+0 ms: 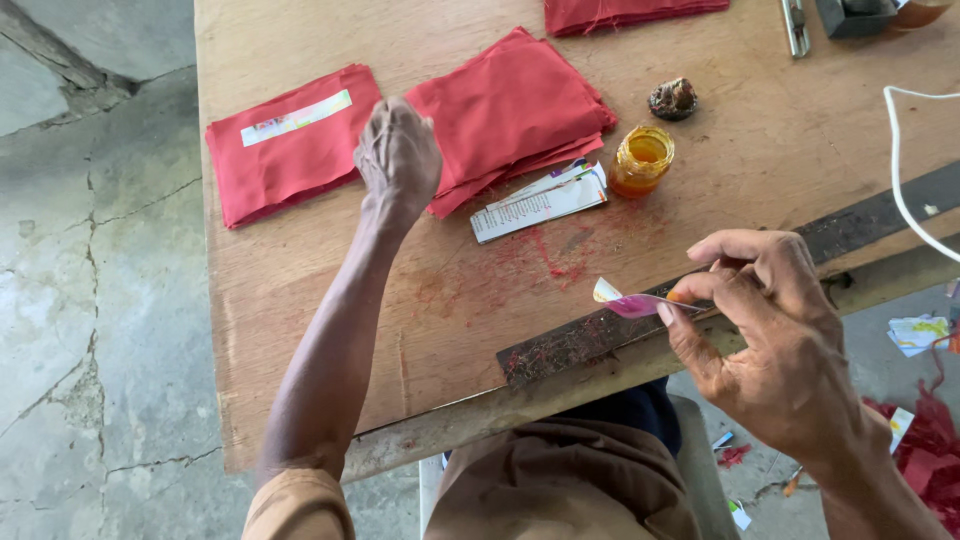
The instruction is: The person applies orange adhesive from a small jar onto the back of patterned strips, then places and presses the strips onto rectangles of red fabric.
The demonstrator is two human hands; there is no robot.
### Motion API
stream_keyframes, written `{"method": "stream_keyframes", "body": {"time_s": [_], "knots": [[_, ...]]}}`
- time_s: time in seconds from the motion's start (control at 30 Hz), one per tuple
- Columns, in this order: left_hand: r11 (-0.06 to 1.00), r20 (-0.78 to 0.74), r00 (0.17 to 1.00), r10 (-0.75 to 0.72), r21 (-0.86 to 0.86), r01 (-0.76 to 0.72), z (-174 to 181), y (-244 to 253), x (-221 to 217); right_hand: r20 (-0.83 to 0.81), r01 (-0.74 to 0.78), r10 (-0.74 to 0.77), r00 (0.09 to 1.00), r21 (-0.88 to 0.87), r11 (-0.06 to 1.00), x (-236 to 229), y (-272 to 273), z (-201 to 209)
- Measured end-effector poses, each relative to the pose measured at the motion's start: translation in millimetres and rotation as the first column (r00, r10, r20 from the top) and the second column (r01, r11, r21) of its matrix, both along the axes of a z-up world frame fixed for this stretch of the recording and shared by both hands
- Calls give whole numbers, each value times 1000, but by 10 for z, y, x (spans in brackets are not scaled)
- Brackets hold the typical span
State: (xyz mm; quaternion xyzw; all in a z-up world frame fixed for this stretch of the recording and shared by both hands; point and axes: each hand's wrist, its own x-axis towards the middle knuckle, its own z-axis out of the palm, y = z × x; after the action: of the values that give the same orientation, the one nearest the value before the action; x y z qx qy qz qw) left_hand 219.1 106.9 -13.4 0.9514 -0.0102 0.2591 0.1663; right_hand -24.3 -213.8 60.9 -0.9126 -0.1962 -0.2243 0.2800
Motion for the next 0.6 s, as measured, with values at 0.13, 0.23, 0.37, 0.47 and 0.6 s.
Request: {"method": "stream_keyframes", "body": {"time_s": [0.13, 0.23, 0.37, 0.47, 0.6], "knots": [[992, -413, 909, 56, -77, -96, 86, 0, -2, -23, 19, -19, 1000, 7, 1000, -23, 5, -14], [999, -393, 918, 48, 10, -48, 73, -41, -110, -44, 17, -16, 999, 36, 999, -33, 30, -23], [1000, -173, 985, -13, -22, 9, 103, -69, -125, -24, 26, -26, 999, 9, 1000, -26, -32, -17], [1000, -181, 983, 13, 2, -13, 158, -47, -55, -51, 57, -57, 997, -3, 998, -36, -35, -32], [998, -455, 888, 64, 26, -58, 190, -20, -24, -63, 10, -8, 998, 35, 999, -33, 1, -64]]}}
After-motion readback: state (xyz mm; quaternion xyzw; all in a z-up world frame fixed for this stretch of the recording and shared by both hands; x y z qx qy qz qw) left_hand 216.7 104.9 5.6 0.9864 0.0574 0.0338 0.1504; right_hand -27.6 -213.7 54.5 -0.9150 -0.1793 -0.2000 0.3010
